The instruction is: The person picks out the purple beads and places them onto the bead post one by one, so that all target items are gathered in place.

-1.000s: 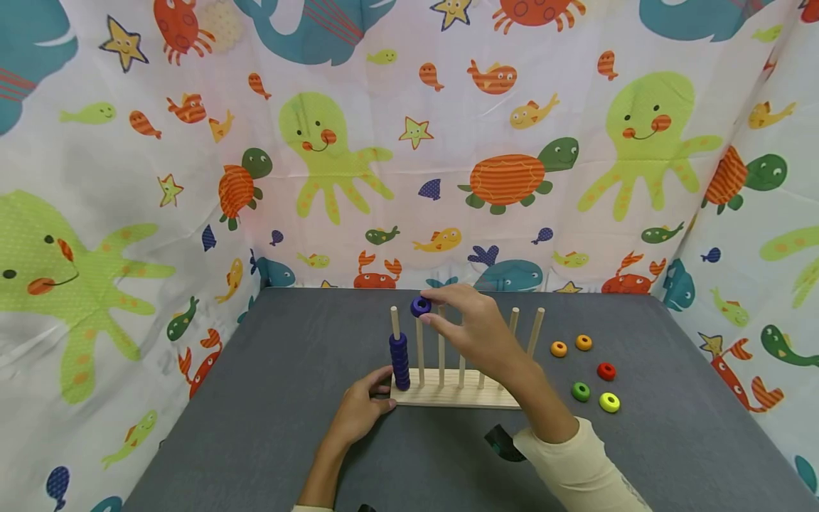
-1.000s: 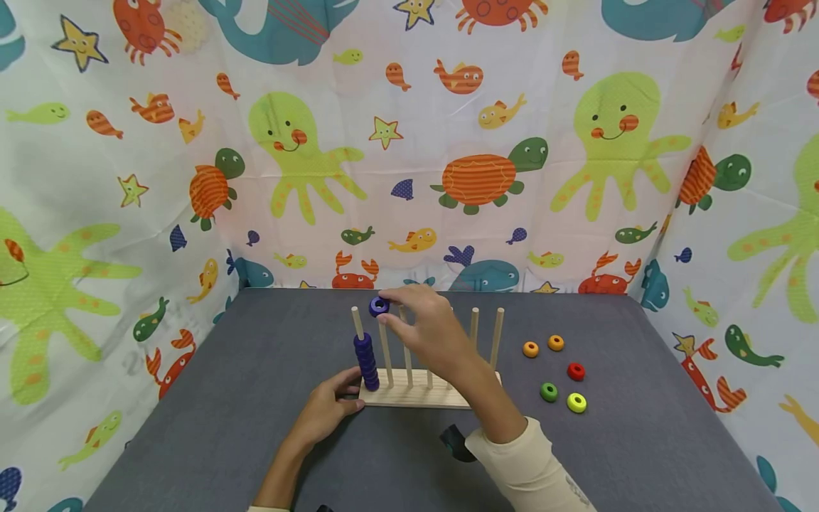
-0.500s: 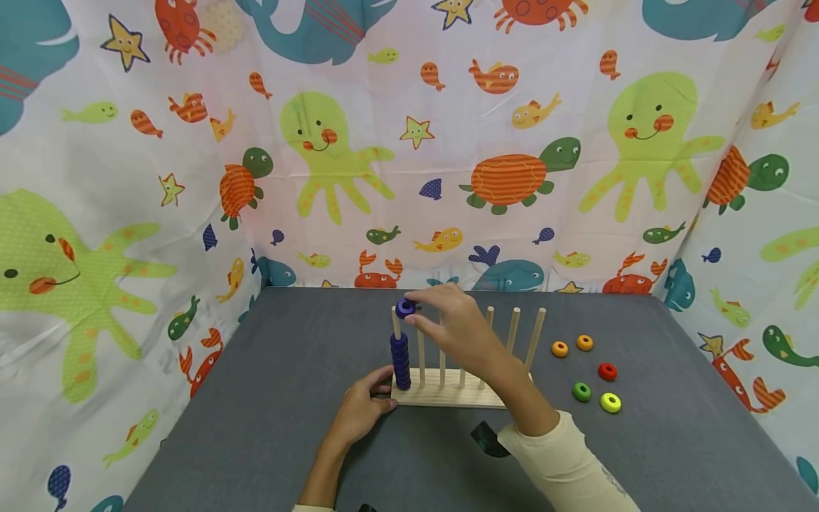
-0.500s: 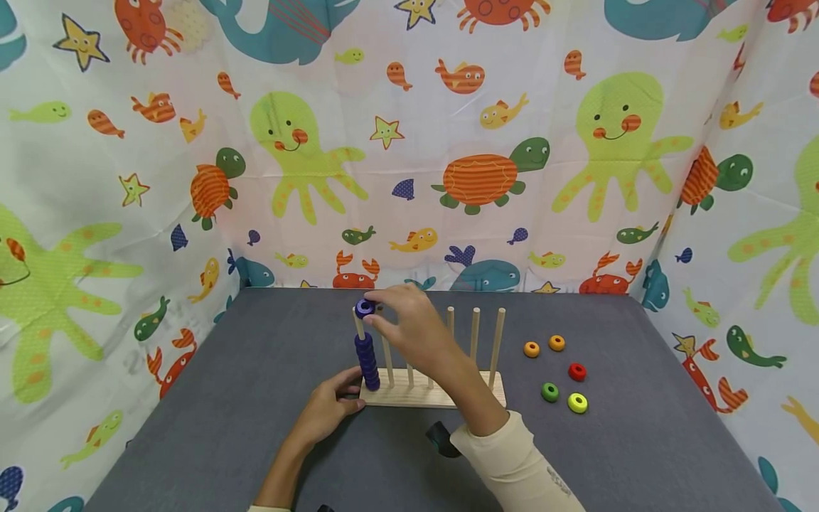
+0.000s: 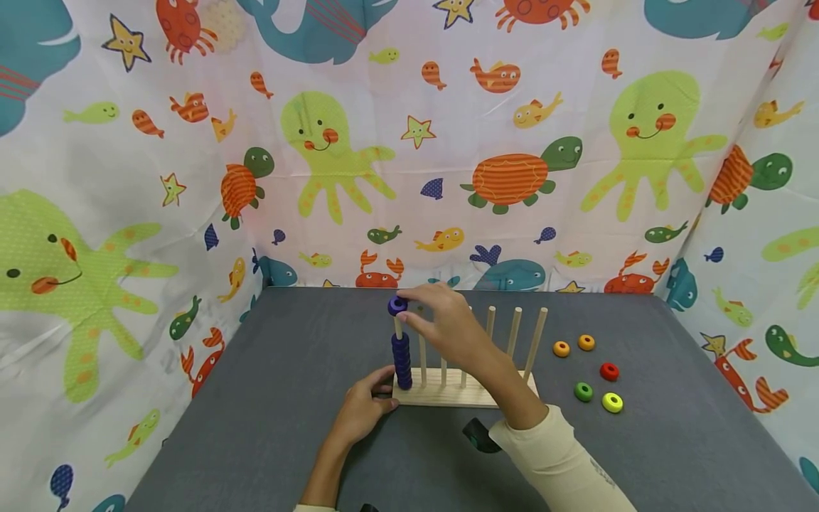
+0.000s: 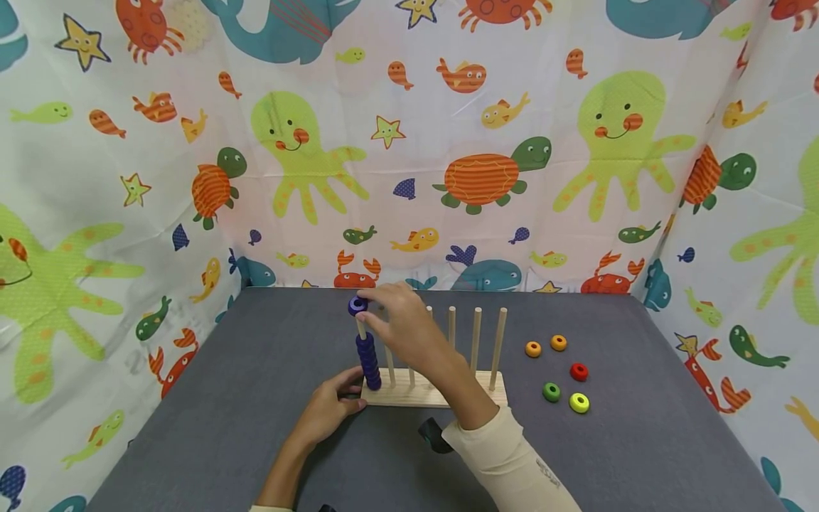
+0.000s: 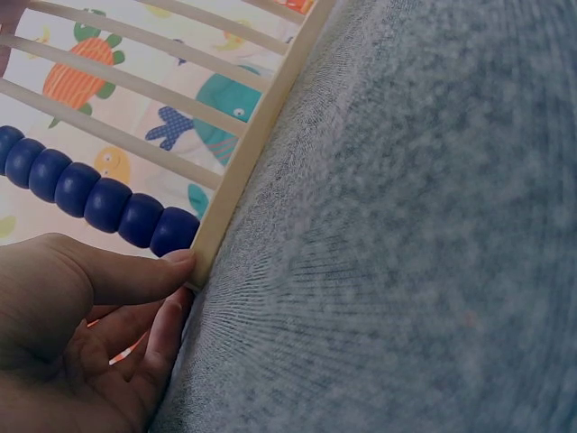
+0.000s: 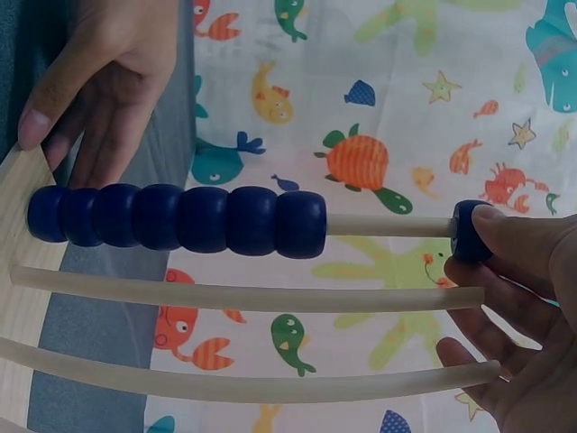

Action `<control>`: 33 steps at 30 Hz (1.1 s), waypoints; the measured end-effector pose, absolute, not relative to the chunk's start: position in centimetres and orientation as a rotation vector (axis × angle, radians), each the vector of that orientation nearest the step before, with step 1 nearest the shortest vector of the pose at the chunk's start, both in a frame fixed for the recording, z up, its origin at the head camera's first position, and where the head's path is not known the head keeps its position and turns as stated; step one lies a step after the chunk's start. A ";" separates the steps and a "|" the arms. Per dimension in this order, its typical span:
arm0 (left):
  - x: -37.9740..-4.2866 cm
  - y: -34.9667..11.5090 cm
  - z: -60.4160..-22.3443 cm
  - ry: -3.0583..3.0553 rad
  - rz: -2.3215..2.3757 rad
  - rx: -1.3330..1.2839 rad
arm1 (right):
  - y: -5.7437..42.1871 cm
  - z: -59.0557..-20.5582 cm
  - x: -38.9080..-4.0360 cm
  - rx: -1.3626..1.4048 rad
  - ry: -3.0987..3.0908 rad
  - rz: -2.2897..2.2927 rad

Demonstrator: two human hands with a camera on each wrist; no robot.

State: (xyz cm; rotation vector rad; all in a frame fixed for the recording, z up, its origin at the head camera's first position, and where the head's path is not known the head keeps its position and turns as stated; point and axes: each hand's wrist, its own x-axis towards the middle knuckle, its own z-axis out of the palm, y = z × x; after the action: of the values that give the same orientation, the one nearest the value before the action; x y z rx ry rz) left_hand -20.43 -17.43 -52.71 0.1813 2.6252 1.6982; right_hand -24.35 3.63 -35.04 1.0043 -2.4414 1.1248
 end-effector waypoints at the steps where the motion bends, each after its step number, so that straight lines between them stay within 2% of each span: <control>1: -20.4 -17.4 -52.7 2.624 1.698 0.177 | 3.6 -35.1 -24.4 0.999 -2.449 1.125; 20: -20.7 -16.9 -52.7 2.617 1.688 0.207 | 4.9 -35.1 -23.9 0.981 -2.430 1.055; 27: -20.8 -16.7 -52.7 2.636 1.668 0.199 | 8.3 -34.7 -22.8 0.949 -2.323 1.008; 33: -20.5 -17.3 -51.6 2.767 1.632 0.222 | 13.6 -35.3 -22.9 0.821 -2.255 0.919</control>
State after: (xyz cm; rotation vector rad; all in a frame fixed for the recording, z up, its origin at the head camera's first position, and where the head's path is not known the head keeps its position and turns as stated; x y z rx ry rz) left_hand -20.53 -17.29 -51.65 0.2218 2.7670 1.6316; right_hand -22.88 13.57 -35.31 0.8213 -2.2554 0.9191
